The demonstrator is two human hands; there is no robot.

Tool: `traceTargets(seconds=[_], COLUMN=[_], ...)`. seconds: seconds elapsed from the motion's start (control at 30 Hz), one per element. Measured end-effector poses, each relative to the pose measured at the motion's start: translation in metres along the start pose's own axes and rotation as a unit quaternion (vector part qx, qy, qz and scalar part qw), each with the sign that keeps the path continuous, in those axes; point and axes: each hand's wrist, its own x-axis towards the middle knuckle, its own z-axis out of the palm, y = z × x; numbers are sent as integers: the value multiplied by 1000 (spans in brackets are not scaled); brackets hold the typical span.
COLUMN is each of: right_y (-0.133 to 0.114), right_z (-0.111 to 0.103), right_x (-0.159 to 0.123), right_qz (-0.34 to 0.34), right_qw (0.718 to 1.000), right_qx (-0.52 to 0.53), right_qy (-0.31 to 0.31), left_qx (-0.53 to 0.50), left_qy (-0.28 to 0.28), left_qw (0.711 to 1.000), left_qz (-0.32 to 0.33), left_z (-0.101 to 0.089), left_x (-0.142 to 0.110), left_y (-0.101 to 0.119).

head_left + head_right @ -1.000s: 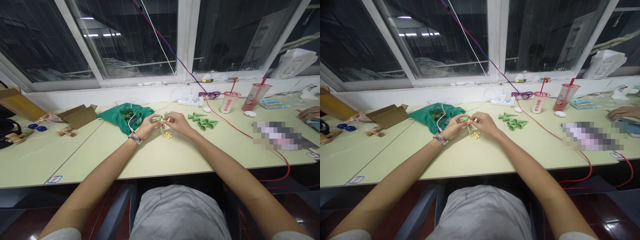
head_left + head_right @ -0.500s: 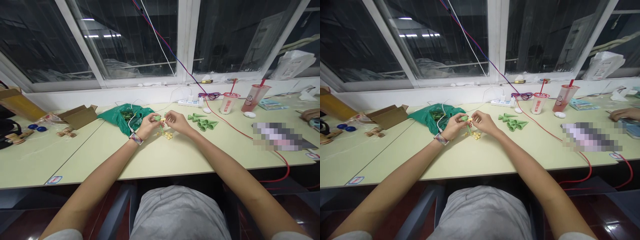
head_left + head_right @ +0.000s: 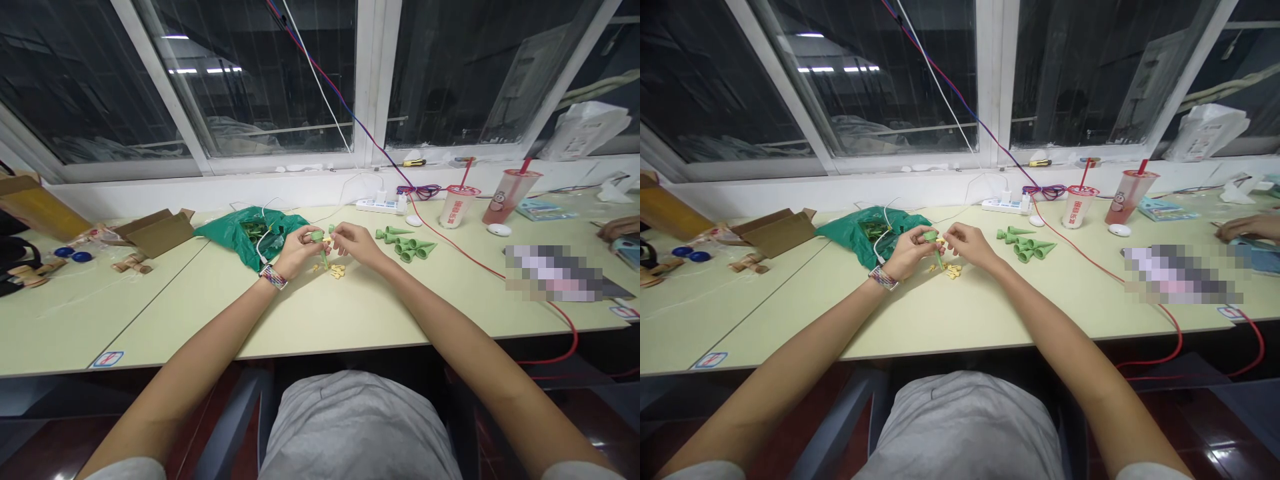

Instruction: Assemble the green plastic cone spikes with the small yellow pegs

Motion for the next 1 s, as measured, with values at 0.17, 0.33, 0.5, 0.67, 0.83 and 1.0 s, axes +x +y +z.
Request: traceTargets(seconds=[0.17,0.33,0.5,0.67,0.83,1.0], right_y=[0,-2,-4,-5,-6,-10], right_z=[-1,-3,-3,-3,-4,-2], right_x=[0,-1,-1,-2,-2,-4], right_qz=[-4,30,16,10,19,-20], right_qw=[1000,999,999,999,998,997], right_qx=[-2,-35,-41,-25,-56,-59], right_qy=[12,20,29,19,28,-33], left_qx=[0,-5,-6,-8,-15,-11], left_qy=[1,13,-2,-5,-15,-19], left_qw=[1000,1000,1000,1000,1000,1000], left_qz=[-5,-12,-11,-9,-18,-16], left_z=[0,1,1,1,2,1], left_x=[1,1,0,-1,-2,-2], left_y=[0,2,2,1,1,2])
